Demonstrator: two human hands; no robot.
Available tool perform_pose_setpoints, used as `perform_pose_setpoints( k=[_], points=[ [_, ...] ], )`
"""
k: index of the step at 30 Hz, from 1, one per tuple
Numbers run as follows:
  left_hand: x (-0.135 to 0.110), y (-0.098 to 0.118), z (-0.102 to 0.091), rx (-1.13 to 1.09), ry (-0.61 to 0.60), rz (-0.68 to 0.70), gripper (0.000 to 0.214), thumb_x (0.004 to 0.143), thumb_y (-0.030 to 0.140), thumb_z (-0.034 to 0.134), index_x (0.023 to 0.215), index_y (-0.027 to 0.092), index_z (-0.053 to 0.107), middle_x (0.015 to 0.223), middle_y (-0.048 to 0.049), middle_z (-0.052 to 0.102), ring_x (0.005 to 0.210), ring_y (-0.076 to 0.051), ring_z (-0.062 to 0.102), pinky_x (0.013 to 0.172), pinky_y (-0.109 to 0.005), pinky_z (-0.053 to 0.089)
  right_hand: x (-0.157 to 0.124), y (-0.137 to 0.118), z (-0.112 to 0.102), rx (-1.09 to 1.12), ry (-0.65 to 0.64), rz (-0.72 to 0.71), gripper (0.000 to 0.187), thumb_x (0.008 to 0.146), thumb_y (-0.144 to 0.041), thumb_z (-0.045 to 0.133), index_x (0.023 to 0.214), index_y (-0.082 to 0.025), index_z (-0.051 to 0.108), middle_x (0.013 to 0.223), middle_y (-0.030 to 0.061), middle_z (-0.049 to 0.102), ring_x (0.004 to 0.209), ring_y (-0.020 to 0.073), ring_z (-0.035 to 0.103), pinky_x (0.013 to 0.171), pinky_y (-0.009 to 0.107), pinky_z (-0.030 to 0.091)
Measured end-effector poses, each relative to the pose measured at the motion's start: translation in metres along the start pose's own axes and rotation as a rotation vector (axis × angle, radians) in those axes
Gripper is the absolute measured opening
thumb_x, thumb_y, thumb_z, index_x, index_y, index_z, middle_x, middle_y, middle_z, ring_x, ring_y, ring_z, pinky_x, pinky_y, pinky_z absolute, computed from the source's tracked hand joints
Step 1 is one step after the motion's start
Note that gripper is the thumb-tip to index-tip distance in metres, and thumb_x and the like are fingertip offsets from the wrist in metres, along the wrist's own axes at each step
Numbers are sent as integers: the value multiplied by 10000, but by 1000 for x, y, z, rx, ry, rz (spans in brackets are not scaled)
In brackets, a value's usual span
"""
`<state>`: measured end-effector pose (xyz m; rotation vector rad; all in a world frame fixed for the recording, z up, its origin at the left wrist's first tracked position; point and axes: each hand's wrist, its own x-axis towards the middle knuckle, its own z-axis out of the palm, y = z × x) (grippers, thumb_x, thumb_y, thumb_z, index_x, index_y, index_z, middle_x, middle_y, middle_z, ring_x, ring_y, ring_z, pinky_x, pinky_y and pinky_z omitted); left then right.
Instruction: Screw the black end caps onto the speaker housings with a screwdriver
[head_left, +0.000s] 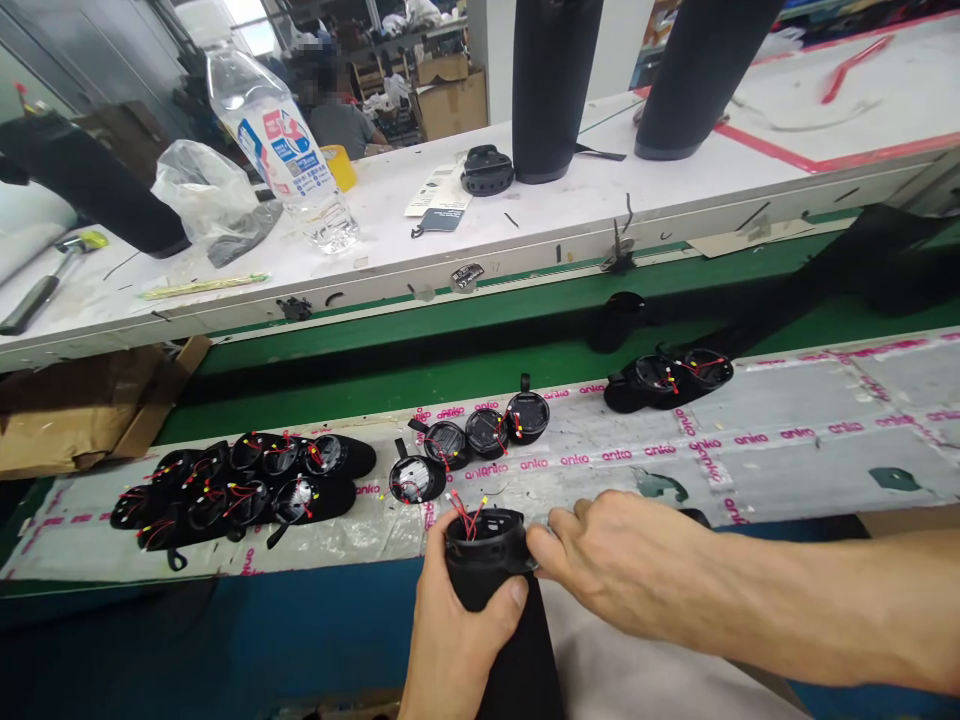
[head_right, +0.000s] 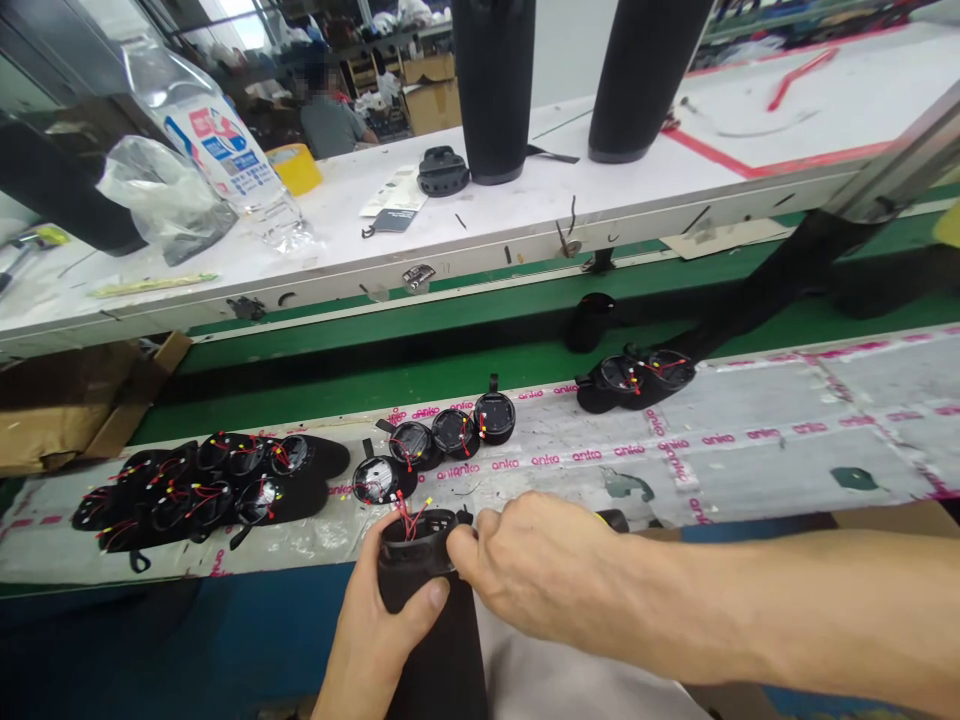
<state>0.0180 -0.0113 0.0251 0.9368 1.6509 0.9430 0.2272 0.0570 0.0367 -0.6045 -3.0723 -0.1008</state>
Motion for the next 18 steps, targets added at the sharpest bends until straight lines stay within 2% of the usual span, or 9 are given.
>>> perform_pose_setpoints(
  k=[4, 7, 10, 11, 14, 16, 18],
  points=[
    [-1, 6, 2, 29, 24, -17, 681, 712, 460, 796, 1288, 227, 517, 1184, -82, 703, 1110, -309, 649, 981, -422, 471, 1, -7, 0, 10, -6, 63, 165, 830, -59, 545, 855, -222, 542, 728, 23, 524, 550, 177, 420, 476, 377, 184],
    [0, 7, 2, 57, 31, -31, 706, 704, 490, 797, 1291, 225, 509, 1176, -86, 704, 1109, -313, 644, 988, -432, 456, 6, -4, 3, 59, -54, 27, 178, 814, -47, 555, 879, -213, 547, 755, 16, 549, 552, 170, 444, 463, 358, 189],
    [4, 1, -1, -37, 4, -28, 789, 659, 563, 803, 1303, 209, 515, 1200, -100, 701, 1136, -326, 636, 1016, -430, 442, 11, 10, 3, 252, 1, 15, 64, 973, -171, 510, 949, -198, 563, 799, 13, 616, 578, 162, 512, 475, 332, 240],
    [5, -1, -3, -78, -1, -42, 815, 646, 582, 804, 1310, 206, 518, 1204, -103, 703, 1133, -329, 641, 1015, -426, 447, 12, 15, 1, 353, 30, 64, 112, 1023, -242, 474, 988, -195, 569, 797, 9, 635, 588, 161, 538, 495, 322, 278],
    [7, -6, -8, -143, 38, -98, 865, 624, 599, 809, 1342, 211, 522, 1204, -106, 713, 1109, -332, 664, 981, -405, 477, 9, 24, -5, 662, 77, 359, 271, 1077, -396, 369, 1143, -216, 561, 777, -7, 668, 649, 179, 607, 614, 311, 397],
    [8, -7, -10, -164, 78, -99, 882, 614, 598, 815, 1355, 216, 526, 1212, -106, 715, 1109, -334, 671, 985, -405, 484, 5, 22, -6, 808, 55, 524, 316, 1070, -463, 358, 1225, -261, 545, 835, 1, 688, 755, 206, 640, 700, 325, 443],
    [8, -6, -9, -174, 116, -78, 887, 614, 593, 819, 1363, 217, 527, 1218, -107, 713, 1118, -336, 670, 1023, -420, 470, 2, 12, -1, 934, -16, 613, 367, 1036, -559, 403, 1263, -307, 541, 948, 21, 697, 880, 235, 648, 764, 349, 469]
  ],
)
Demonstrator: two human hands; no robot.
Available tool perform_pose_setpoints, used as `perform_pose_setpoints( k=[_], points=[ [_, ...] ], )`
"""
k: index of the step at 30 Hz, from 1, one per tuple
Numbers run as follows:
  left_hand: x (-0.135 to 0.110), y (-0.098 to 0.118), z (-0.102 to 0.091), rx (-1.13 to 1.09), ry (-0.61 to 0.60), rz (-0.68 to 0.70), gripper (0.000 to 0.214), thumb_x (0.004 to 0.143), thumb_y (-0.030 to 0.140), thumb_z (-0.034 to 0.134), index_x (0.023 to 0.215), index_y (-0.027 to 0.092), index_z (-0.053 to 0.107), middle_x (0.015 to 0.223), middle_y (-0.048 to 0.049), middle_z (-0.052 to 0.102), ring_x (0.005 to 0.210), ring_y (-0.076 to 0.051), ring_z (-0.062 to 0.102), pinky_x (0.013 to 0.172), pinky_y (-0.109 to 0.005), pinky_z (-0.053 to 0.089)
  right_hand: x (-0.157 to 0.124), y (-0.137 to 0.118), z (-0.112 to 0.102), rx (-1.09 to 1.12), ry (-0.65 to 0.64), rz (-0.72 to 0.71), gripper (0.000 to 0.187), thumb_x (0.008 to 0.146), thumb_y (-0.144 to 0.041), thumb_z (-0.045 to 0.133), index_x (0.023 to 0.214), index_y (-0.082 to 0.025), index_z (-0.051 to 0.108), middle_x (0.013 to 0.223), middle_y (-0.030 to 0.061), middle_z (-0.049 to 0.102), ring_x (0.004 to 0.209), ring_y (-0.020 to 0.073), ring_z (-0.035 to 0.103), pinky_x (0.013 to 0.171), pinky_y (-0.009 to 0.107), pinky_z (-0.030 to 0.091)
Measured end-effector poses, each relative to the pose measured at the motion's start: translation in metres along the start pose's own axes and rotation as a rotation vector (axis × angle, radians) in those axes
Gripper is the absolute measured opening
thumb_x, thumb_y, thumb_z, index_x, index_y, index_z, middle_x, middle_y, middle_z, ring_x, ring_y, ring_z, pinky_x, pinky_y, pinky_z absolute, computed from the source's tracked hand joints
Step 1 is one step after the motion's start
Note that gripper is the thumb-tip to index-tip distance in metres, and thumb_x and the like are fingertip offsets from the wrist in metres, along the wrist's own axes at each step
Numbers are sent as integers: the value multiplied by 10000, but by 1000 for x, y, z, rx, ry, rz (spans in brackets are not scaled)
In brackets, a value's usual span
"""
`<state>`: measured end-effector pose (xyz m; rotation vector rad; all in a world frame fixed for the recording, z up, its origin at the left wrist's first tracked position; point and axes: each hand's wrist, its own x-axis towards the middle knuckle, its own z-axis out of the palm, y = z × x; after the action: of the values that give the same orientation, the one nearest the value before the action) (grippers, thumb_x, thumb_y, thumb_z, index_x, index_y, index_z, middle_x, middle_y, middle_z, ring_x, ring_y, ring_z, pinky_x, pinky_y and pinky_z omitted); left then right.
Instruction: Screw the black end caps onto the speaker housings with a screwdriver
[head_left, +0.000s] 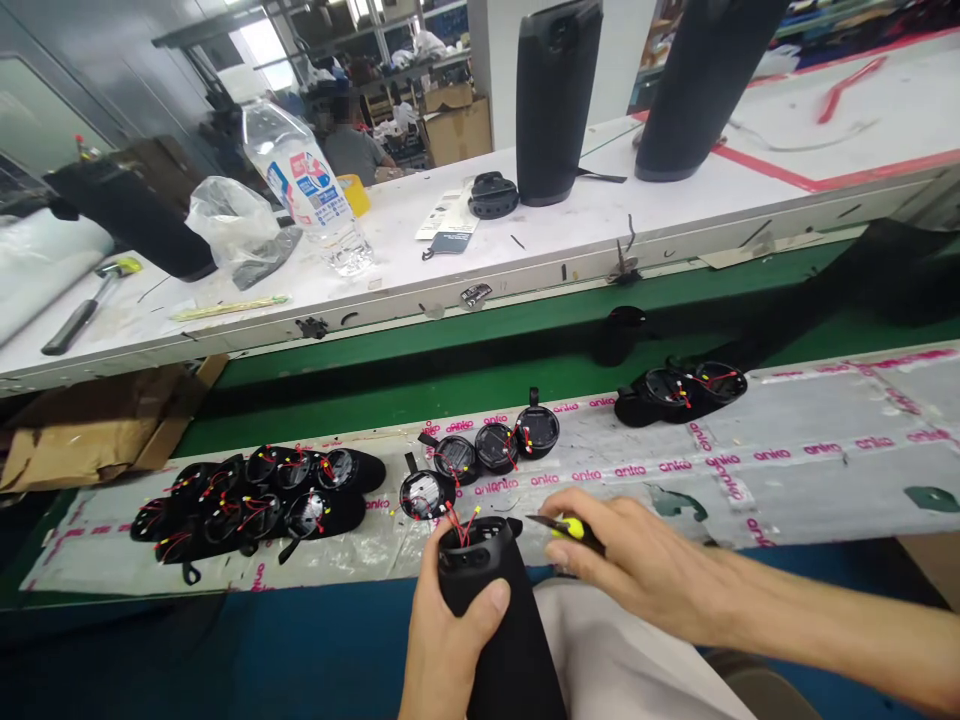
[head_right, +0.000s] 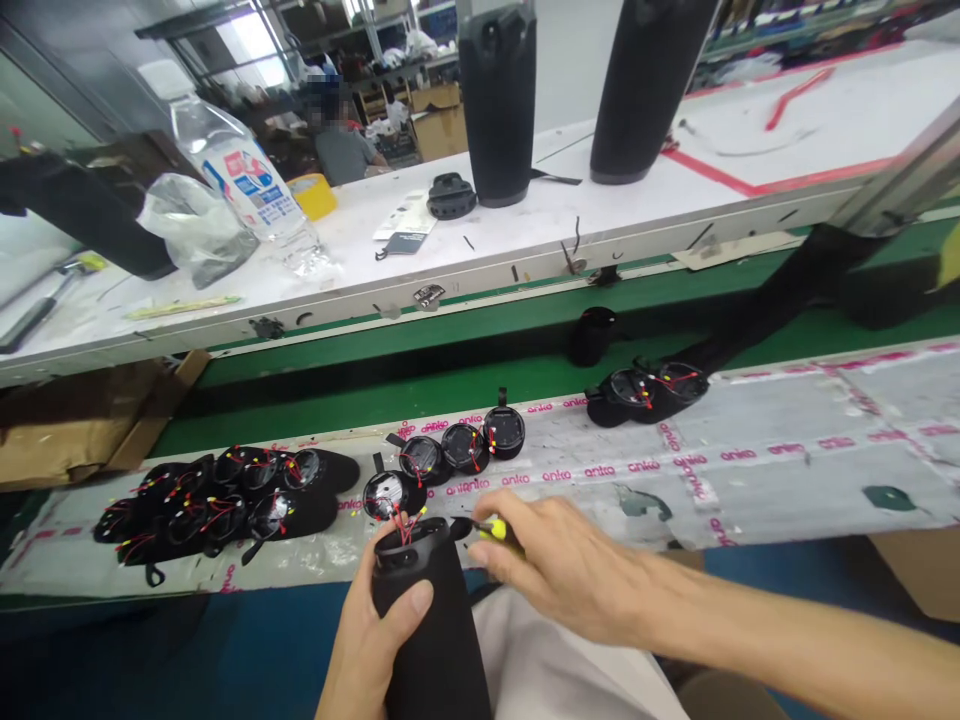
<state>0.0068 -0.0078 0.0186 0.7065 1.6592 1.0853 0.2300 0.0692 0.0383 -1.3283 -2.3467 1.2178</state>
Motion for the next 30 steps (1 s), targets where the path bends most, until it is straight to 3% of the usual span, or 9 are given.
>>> perform_pose_setpoints(
  k=[4, 8, 11, 13, 17, 19, 22, 26, 30],
  points=[
    [0, 1, 11, -3, 82, 17, 878, 674, 588, 795, 1402, 211, 482, 1229, -122, 700, 1149, -344, 654, 1080, -481, 426, -2, 3, 32, 230, -99, 187, 581, 902, -680, 581, 1362, -334, 500, 1102, 57, 676, 1036, 299, 625, 854, 429, 499],
    [1, 1, 20, -73, 169, -14, 888, 732, 576, 774, 1470, 227, 424, 1392, -143, 612, 1311, -355, 554, 1144, -497, 369, 10, 9, 56, 643, -43, 145, 827, 755, -651, 761, 1416, -244, 476, 1215, 99, 657, 1100, 323, 613, 915, 449, 514],
    [3, 1, 17, -293, 14, -34, 945, 710, 533, 806, 1511, 246, 395, 1441, -142, 591, 1372, -362, 506, 1158, -499, 370, 17, 18, 61, 968, -73, 96, 893, 705, -661, 792, 1410, -210, 479, 1145, 104, 681, 984, 302, 655, 814, 416, 556],
    [3, 1, 14, -443, -120, 2, 933, 669, 519, 834, 1473, 217, 468, 1423, -159, 607, 1345, -387, 530, 1135, -512, 401, 18, 24, 61, 1084, -138, 82, 908, 684, -701, 786, 1395, -216, 497, 1018, 84, 699, 847, 273, 670, 725, 390, 561],
    [-4, -2, 19, -683, -369, -16, 905, 625, 610, 825, 1389, 197, 571, 1305, -186, 672, 1204, -433, 630, 1040, -571, 478, 15, 32, 66, 1200, -253, 75, 933, 626, -773, 780, 1347, -236, 535, 909, 51, 687, 687, 212, 643, 652, 345, 543],
    [-10, -3, 24, -747, -419, -86, 869, 670, 648, 777, 1379, 187, 577, 1208, -200, 708, 1115, -431, 678, 971, -585, 520, 14, 35, 71, 1239, -305, 85, 938, 615, -774, 789, 1338, -237, 526, 887, 34, 680, 613, 168, 612, 604, 308, 528],
    [-15, 0, 27, -738, -384, -143, 798, 702, 588, 783, 1363, 189, 583, 1123, -188, 734, 1002, -397, 723, 901, -558, 564, 13, 41, 76, 1230, -336, 131, 858, 696, -745, 761, 1324, -223, 498, 733, -10, 644, 480, 107, 517, 481, 231, 457],
    [-11, 6, 26, -656, -294, -48, 784, 621, 501, 873, 1294, 199, 608, 1103, -157, 743, 954, -356, 731, 888, -493, 579, 14, 46, 74, 1136, -289, 169, 730, 778, -710, 724, 1256, -206, 499, 575, -51, 574, 434, 91, 465, 433, 188, 403],
    [-4, 9, 26, -578, -247, 8, 701, 670, 511, 840, 1246, 189, 603, 1089, -152, 749, 948, -331, 734, 861, -438, 590, 16, 45, 73, 1122, -289, 199, 672, 806, -717, 691, 1197, -204, 500, 550, -49, 578, 420, 94, 469, 423, 189, 404]
  ],
)
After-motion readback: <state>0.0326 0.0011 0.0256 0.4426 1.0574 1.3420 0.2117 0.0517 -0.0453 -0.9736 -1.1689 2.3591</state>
